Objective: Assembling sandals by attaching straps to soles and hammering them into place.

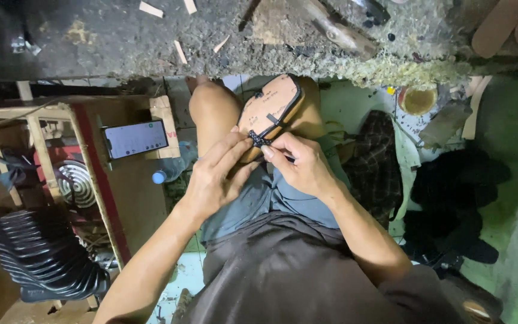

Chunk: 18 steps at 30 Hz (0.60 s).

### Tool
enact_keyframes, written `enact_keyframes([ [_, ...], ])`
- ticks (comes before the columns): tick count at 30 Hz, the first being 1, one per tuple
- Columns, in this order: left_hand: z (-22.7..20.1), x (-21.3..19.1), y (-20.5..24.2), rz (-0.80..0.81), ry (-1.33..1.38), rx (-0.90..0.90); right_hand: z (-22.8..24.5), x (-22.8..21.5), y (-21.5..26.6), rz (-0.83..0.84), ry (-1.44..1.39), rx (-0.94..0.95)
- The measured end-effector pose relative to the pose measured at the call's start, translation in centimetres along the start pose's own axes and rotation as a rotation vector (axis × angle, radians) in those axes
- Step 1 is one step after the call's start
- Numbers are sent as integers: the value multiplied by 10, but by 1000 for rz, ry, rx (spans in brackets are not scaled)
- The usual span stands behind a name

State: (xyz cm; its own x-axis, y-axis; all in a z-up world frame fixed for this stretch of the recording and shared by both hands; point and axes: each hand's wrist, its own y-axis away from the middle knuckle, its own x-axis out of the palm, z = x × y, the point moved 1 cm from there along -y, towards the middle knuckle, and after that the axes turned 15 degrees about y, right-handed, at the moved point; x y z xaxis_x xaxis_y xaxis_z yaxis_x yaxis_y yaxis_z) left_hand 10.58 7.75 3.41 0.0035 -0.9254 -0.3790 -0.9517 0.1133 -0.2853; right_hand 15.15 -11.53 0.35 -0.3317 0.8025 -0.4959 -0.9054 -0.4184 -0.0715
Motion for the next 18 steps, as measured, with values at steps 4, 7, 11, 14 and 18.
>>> enact_keyframes([
  [4,14,-9,1,12,101,9,9,3,-3,-27,22,-33],
  [7,11,-16,0,31,24,-13,23,4,-5,-33,55,-65],
  [11,-5,25,22,-38,-554,96,11,16,-9,-6,-24,60],
  [14,14,55,38,-165,-943,-19,4,25,-9,6,-66,74],
  [18,11,32,39,-152,-773,89,28,11,-4,81,17,50],
])
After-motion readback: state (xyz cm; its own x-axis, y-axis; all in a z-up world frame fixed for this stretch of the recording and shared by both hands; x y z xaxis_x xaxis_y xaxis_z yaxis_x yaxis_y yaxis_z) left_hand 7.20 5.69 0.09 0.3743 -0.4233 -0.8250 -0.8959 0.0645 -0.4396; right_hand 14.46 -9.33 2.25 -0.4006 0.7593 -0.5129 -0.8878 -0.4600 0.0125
